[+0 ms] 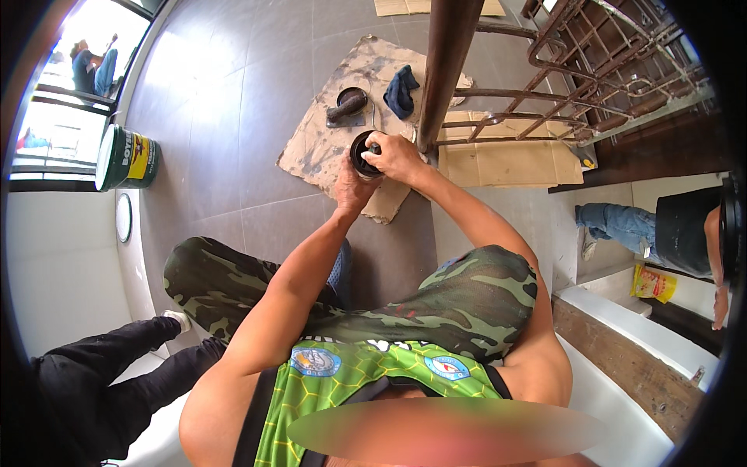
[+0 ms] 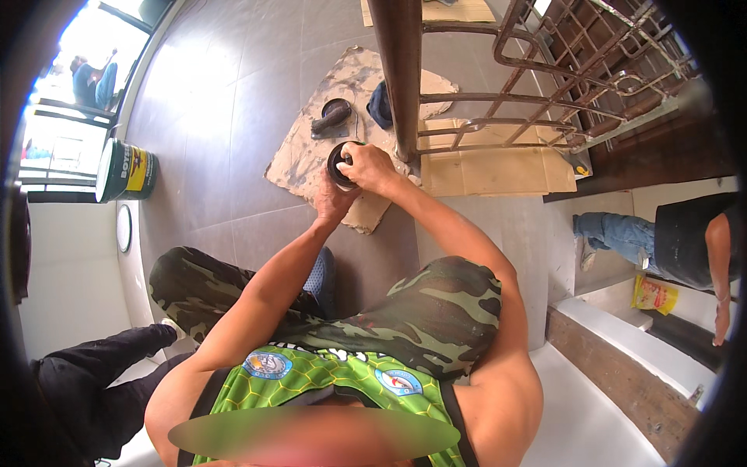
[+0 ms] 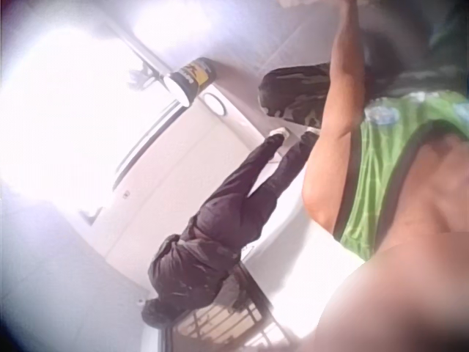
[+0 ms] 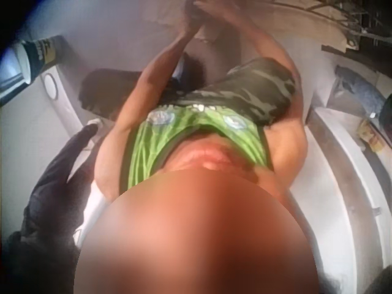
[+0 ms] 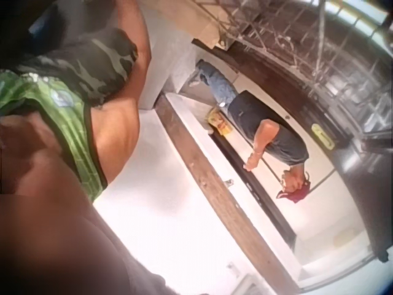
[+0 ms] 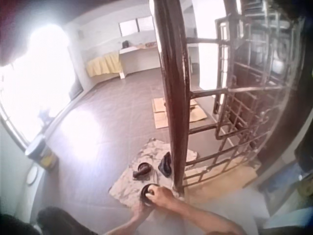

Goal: The person sits on the floor and paints a metal gate using a paintbrush and a small paint can. They repeatedly dip the brush into the paint and apply it to the gate's bars and frame. Another person is visible in the background working on a nearby wall.

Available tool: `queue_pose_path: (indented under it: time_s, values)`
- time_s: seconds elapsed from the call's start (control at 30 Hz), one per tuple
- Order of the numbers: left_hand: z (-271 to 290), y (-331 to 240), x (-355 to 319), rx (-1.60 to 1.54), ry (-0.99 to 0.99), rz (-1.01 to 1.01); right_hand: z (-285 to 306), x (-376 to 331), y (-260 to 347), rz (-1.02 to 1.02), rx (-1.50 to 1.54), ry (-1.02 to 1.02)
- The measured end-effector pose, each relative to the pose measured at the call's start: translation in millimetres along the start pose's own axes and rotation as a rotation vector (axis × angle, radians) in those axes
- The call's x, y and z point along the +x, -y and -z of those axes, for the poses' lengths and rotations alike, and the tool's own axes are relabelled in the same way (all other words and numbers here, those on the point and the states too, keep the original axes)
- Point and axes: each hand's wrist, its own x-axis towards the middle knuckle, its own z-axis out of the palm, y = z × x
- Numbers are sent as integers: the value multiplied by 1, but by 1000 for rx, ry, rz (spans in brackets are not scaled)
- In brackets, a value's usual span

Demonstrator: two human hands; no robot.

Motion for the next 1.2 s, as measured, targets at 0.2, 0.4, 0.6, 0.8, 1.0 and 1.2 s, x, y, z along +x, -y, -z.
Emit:
queue_pose_path:
  time_s: [0.2,0.4,0.6,0.8,1.0,1.2]
  values:
    - [-7,14,-2,26,-27,-81,-10,7,-17,-20,-1,33]
    - [-8,19,4,24,10,-74,-1,-7,-2,-72,17,64]
    - [3,16,14,-314,58,10,40,-33,10,230,104,85]
    - [9,10,13,-130,24,-53,66,-43,12,311,90,198]
    - [8,11,12,-140,42,1,71,-48,10,123,361,10]
    - [6,11,13,-161,32,-34,44,-47,0,-201,599,-146]
